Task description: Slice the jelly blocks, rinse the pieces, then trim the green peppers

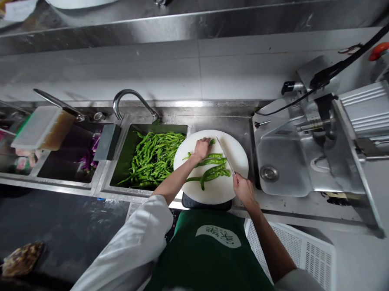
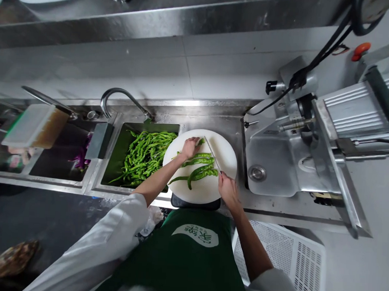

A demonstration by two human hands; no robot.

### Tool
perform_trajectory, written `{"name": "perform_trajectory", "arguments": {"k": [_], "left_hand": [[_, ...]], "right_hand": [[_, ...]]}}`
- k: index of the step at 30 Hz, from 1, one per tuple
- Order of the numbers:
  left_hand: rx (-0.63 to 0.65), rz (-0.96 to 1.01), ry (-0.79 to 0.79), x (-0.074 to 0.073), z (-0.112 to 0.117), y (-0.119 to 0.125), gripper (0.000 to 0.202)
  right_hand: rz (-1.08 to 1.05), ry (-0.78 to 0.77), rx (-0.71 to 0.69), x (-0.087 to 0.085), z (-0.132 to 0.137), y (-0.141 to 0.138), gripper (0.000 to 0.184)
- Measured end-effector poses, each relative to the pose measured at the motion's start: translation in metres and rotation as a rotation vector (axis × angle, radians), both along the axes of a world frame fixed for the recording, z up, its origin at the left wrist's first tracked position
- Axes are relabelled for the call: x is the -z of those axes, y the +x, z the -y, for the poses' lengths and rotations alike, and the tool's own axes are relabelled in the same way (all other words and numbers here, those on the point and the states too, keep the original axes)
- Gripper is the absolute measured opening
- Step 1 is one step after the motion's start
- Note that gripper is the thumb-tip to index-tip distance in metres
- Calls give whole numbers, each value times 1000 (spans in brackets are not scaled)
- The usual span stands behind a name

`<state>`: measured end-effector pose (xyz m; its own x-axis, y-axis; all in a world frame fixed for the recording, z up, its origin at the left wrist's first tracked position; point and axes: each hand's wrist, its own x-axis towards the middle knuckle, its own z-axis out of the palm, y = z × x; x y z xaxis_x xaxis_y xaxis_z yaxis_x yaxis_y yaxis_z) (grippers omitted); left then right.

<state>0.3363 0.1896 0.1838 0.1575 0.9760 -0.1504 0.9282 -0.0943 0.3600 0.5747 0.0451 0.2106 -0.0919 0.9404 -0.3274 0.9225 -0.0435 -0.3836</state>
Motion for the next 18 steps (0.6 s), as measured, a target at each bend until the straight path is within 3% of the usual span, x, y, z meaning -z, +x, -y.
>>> {"name": "perform_trajectory", "arguments": {"k": [2, 5, 7, 11, 14, 18], "left_hand": [[18, 6, -54, 6, -7, -7, 47], [117, 48, -113, 12, 3, -9, 49], [182, 59, -125, 11, 20, -6, 48], [131, -52, -17, 3, 70, 7, 41], [207, -173, -48, -1, 108, 17, 34], [225, -320, -94, -2, 129, 25, 41]], "right_hand": [[-6, 16, 29, 1, 8, 10, 44], [18, 23, 99, 4, 18, 28, 45], [26, 24, 131, 6, 25, 38, 44], [26, 32, 146, 10, 36, 44, 43], [12, 6, 155, 14, 41, 41, 45], [-12, 12, 170, 20, 42, 39, 48]]}}
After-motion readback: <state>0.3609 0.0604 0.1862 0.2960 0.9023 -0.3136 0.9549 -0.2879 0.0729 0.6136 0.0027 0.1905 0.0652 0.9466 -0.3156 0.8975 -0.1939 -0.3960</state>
